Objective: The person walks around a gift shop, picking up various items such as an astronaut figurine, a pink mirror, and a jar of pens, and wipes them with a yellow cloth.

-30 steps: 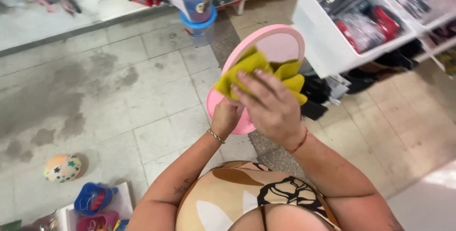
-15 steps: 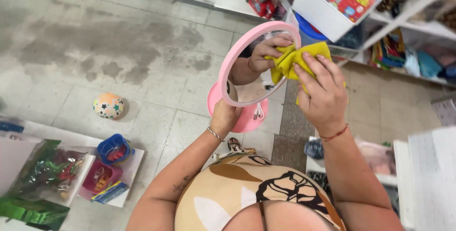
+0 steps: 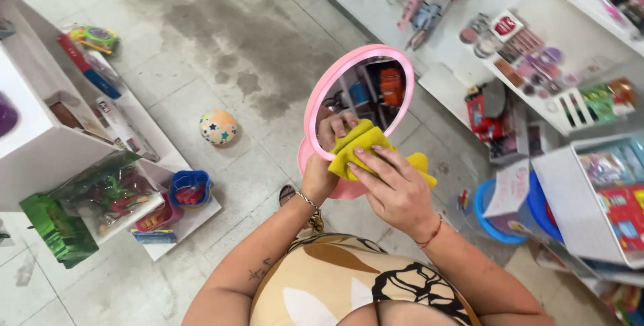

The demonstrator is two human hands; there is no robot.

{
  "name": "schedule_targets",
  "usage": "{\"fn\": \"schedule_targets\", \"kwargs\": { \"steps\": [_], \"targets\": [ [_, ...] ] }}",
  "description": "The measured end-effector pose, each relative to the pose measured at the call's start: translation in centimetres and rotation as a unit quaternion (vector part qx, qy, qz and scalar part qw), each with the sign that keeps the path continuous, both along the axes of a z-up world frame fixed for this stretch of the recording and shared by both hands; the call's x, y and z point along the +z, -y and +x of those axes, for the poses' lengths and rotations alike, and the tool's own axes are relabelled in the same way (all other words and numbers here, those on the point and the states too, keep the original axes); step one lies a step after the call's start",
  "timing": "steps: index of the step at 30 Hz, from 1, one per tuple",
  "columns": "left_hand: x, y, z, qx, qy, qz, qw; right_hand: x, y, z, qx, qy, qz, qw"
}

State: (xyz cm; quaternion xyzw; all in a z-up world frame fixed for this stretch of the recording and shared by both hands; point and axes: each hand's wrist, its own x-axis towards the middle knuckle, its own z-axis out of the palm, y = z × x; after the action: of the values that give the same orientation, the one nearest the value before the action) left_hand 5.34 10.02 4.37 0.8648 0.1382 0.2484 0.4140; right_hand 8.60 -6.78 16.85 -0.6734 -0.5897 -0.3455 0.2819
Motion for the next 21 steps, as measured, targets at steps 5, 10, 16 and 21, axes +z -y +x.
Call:
{"fn": "schedule_targets", "kwargs": {
  "steps": [5,10,16,21],
  "targets": [
    [-2.0,-10.6,6.4,0.06,0.01,-0.016,0.998,-0.6,-8.8,11.9,0.009,-0.028,-0.005,1.0],
    [-0.6,-21.4,13.2,0.102,0.008,-0.014,0.995,-1.6,-14.8,25.4,-0.027,-0.147,-0.001,0.989],
    [0.9,-32.2,22.8,0.114,0.021,-0.038,0.993,-7.1,-20.7,37.4,-0.228,-0.329,-0.103,0.911],
    [0.7,-41.0,31.7,0.14,0.044,-0.066,0.987,-7.2,-30.9,44.2,-0.227,-0.503,-0.266,0.79]
  ]
}}
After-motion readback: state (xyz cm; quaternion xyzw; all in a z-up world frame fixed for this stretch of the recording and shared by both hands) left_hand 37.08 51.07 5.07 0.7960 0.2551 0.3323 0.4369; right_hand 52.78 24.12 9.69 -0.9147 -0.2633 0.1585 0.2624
